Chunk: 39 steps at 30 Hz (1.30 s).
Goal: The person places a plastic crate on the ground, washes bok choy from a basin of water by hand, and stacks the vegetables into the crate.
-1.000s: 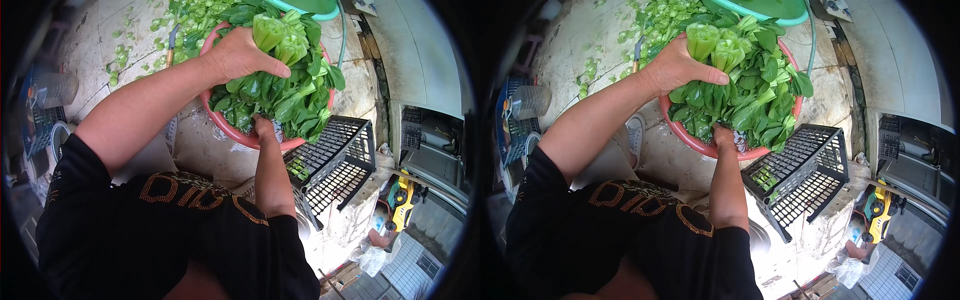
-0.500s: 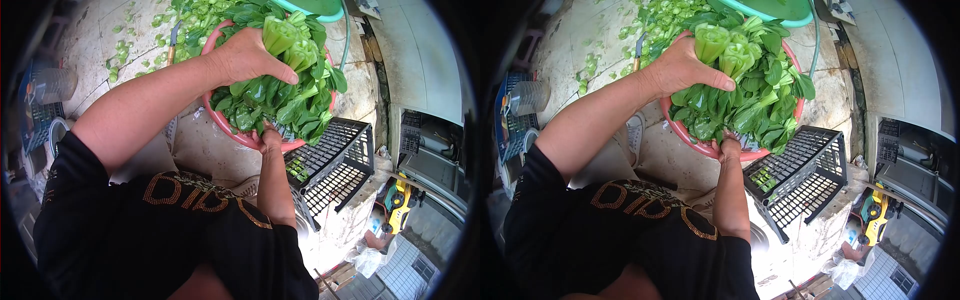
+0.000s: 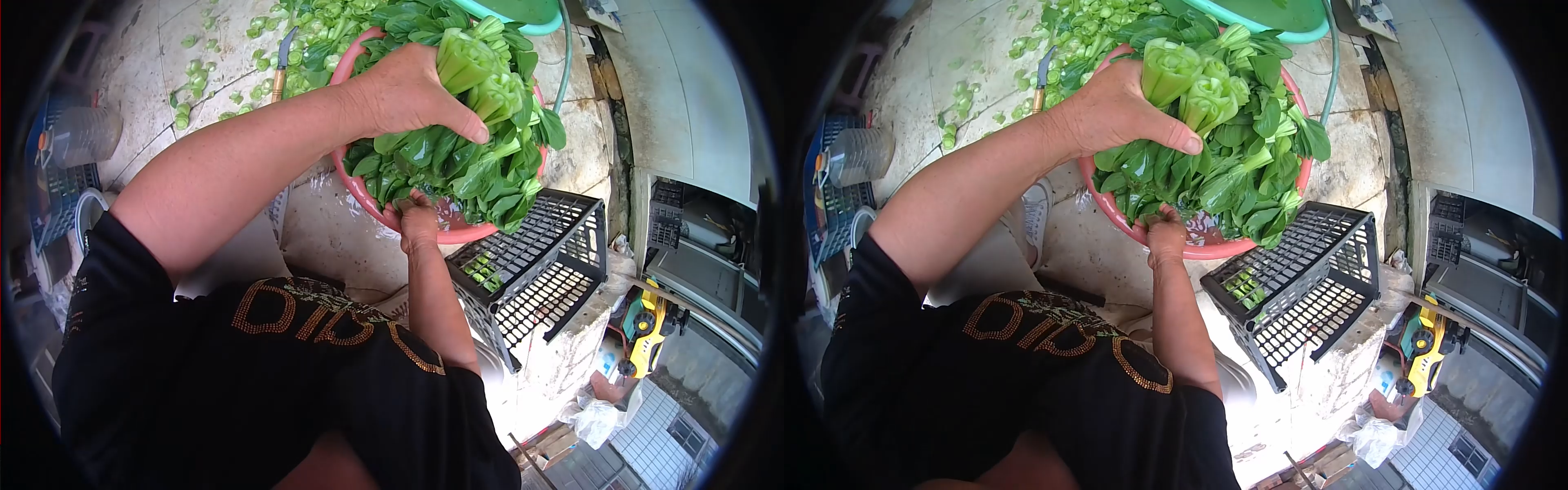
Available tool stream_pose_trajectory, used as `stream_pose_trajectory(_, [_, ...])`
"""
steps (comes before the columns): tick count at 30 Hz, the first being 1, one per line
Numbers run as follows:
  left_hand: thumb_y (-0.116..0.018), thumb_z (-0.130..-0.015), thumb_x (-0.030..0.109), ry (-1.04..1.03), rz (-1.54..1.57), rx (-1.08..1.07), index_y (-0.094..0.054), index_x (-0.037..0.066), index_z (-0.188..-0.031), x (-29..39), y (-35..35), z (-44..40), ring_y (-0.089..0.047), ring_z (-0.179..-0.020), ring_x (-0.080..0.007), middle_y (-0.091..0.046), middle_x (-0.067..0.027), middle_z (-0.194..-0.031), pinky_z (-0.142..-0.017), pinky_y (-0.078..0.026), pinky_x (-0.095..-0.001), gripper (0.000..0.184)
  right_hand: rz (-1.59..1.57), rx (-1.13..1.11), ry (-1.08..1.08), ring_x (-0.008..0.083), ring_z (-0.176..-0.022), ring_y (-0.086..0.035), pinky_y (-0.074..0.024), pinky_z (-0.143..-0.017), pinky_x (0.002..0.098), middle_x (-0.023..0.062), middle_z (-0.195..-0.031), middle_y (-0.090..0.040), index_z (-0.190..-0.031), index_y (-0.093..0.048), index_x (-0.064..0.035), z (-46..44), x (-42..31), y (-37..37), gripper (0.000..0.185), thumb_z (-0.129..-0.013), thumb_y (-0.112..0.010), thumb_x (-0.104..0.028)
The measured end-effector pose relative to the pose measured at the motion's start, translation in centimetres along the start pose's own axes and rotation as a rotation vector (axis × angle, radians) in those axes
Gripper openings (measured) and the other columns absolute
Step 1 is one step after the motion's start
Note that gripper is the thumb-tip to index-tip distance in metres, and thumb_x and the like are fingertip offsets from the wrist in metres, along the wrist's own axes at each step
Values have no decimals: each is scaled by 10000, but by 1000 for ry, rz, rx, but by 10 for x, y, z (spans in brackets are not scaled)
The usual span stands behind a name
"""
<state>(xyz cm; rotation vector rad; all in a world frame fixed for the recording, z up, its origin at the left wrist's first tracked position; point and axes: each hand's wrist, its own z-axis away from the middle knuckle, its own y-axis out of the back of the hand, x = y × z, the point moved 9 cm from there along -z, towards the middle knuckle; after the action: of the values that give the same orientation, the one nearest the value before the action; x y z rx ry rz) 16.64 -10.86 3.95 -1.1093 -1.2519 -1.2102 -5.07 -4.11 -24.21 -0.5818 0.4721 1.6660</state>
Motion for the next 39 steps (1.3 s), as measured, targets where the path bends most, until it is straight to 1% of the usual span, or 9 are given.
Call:
stream_pose_trajectory(7, [-851, -643, 155, 37, 94, -13, -689, 45, -1073, -12, -1, -5, -636, -938, -155, -702, -48, -1001, -901, -489, -306, 473, 81, 127, -51, 226, -671, -673, -591, -614, 332, 139, -855, -681, -1043, -637, 25, -70, -14, 105, 215, -893, -585, -121])
stream_pose_trajectory(9, [-850, -642, 151, 74, 99, -23, -688, 43, -1074, -18, -5, -6, -636, -939, -155, -702, -49, -1002, -901, -489, -307, 474, 1041, 201, 129, 361, -898, -695, -573, -769, 404, 219, -973, -706, -997, -681, 49, -112, -22, 121, 291, -876, -532, -169])
stream_pose_trajectory(12, [-849, -643, 146, 68, 115, -23, -683, 45, -1090, -19, -7, -9, -636, -943, -155, -702, -49, -1010, -907, -487, -305, 487, 1454, 132, 291, 363, -1018, -664, -489, -938, 407, 241, -1060, -685, -945, -710, 25, -87, -50, 67, 382, -864, -527, -300])
stream_pose_trajectory(15, [-851, -646, 150, 28, -65, 7, -676, 49, -1111, -18, -4, -10, -634, -961, -155, -700, -50, -1025, -922, -482, -304, 507, 1733, -40, 224, 344, -1047, -656, -454, -983, 411, 212, -1054, -697, -980, -724, -31, -127, -9, 57, 411, -887, -474, -344])
stream_pose_trajectory(20, [-858, -650, 161, 79, -88, -12, -668, 52, -1132, -28, -6, -14, -633, -993, -158, -699, -51, -1048, -943, -477, -308, 530, 1628, -320, 344, 367, -1109, -619, -428, -1012, 443, 178, -1208, -652, -1152, -688, -75, -112, -11, 46, 414, -895, -442, -286])
stream_pose_trajectory(27, [-860, -649, 161, 125, -95, -17, -664, 58, -1148, -34, -6, -17, -634, -1010, -159, -696, -51, -1064, -953, -476, -313, 546, 1833, -200, -91, 299, -1286, -523, -408, -1059, 433, 139, -1358, -572, -1304, -601, -113, -117, -4, 52, 455, -924, -438, -303])
stream_pose_trajectory(29, [-861, -649, 166, 50, -91, -1, -661, 59, -1153, -30, -4, -19, -634, -1009, -157, -696, -49, -1063, -953, -477, -311, 553, 1706, -21, -129, 282, -1217, -588, -474, -998, 417, 131, -1284, -630, -1315, -584, -71, -98, -28, 56, 561, -861, -583, -401])
stream_pose_trajectory(36, [-859, -656, 155, 68, -44, 0, -663, 58, -1148, -35, -3, -17, -634, -1005, -154, -697, -49, -1053, -950, -479, -304, 538, 1921, -115, -103, 274, -1248, -565, -412, -1073, 413, 120, -1369, -571, -1389, -509, -133, -132, -2, 78, 625, -842, -598, -422])
stream_pose_trajectory(39, [-858, -657, 156, 65, -19, 3, -670, 57, -1135, -36, -3, -16, -637, -1000, -154, -699, -50, -1046, -948, -480, -306, 523, 2045, -294, 210, 300, -1170, -609, -453, -1027, 416, 134, -1305, -611, -1372, -512, -99, -131, -2, 71, 607, -822, -615, -332])
